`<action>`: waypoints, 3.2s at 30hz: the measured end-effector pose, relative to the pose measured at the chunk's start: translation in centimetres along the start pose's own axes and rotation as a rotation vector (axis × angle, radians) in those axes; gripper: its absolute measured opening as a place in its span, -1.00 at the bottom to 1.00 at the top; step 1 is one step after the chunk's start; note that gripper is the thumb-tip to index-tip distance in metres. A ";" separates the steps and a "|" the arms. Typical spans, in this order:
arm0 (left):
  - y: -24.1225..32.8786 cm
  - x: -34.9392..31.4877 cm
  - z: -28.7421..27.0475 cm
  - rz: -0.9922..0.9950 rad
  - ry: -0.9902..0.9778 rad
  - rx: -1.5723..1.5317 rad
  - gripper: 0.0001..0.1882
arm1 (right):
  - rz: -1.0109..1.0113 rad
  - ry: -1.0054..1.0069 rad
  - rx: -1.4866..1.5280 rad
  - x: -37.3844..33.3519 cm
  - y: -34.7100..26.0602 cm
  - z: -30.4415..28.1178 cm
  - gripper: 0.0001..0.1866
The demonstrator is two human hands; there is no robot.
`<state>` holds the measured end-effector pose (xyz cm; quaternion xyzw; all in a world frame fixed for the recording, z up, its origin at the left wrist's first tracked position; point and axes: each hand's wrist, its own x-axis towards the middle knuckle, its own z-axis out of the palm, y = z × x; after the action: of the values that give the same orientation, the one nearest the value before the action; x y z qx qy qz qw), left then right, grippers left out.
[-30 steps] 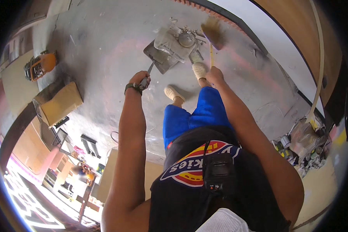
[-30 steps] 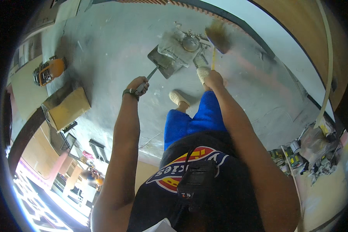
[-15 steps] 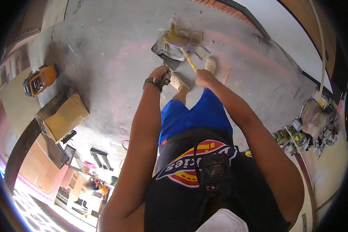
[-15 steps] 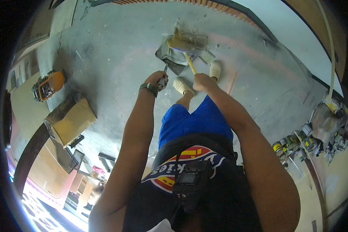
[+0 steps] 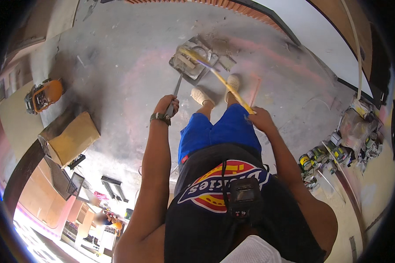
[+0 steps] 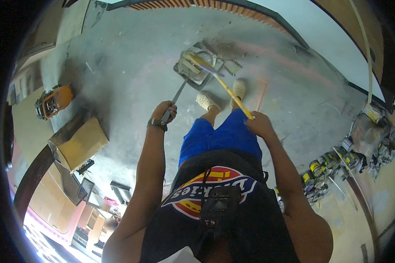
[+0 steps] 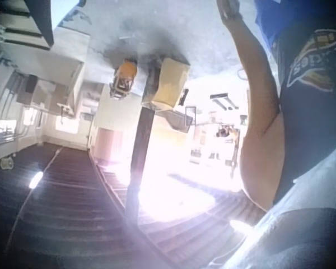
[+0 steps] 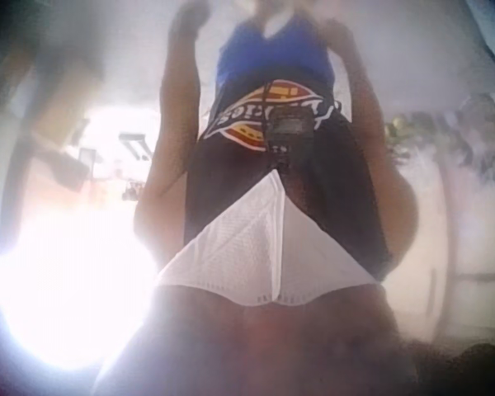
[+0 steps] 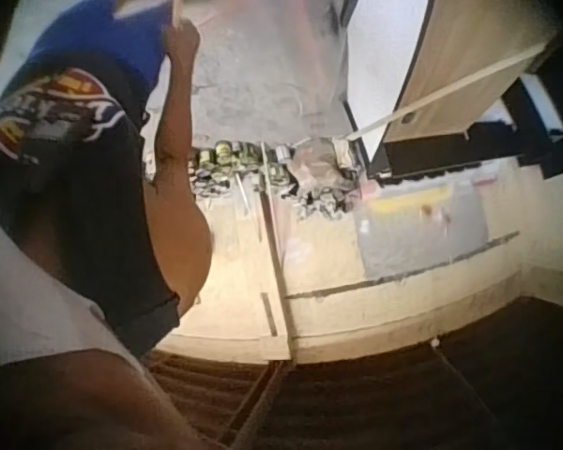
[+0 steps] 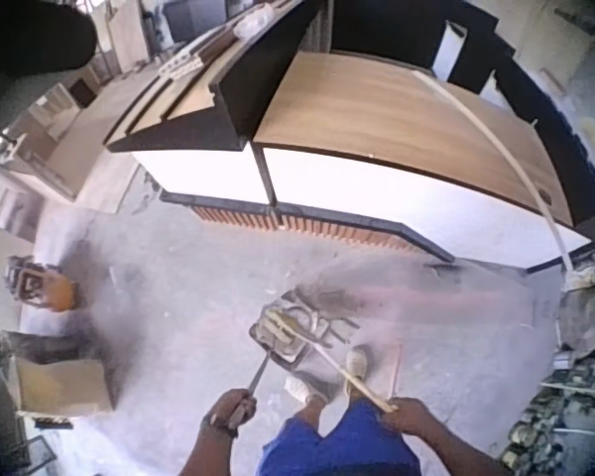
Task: Sweeping debris and dust from a workshop floor into a dustpan using a broom.
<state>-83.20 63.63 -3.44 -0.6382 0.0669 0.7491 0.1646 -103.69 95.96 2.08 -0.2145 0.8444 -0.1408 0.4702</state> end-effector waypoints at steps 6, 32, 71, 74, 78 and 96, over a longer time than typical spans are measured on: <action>-0.5 -1.1 -1.5 0.004 0.083 -0.018 -0.84 | 0.429 0.049 0.155 -1.3 6.3 -4.3 -0.70; 0.0 1.3 1.9 0.122 0.070 -0.184 -0.87 | 0.090 0.144 -0.215 1.1 3.8 -2.3 -0.42; -1.0 0.7 -1.0 0.103 -0.086 -0.550 -0.83 | -0.134 -0.105 -0.544 32.7 -7.1 -7.4 -0.63; 1.0 1.9 0.0 0.048 -0.044 -0.571 -0.85 | -0.228 -0.055 -0.601 28.8 -3.4 -3.9 -0.63; 1.6 3.9 0.9 0.048 0.040 -0.415 -0.88 | -0.408 -0.136 -0.388 19.6 2.0 -2.4 -0.65; 0.3 -3.8 -8.7 -0.059 0.013 0.100 -0.83 | 0.453 0.334 0.022 -2.1 15.0 8.2 -0.51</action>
<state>-74.69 60.00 -1.26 -0.6359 0.0865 0.7354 0.2176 -99.12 109.75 -7.19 0.0110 0.9350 -0.0746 0.3465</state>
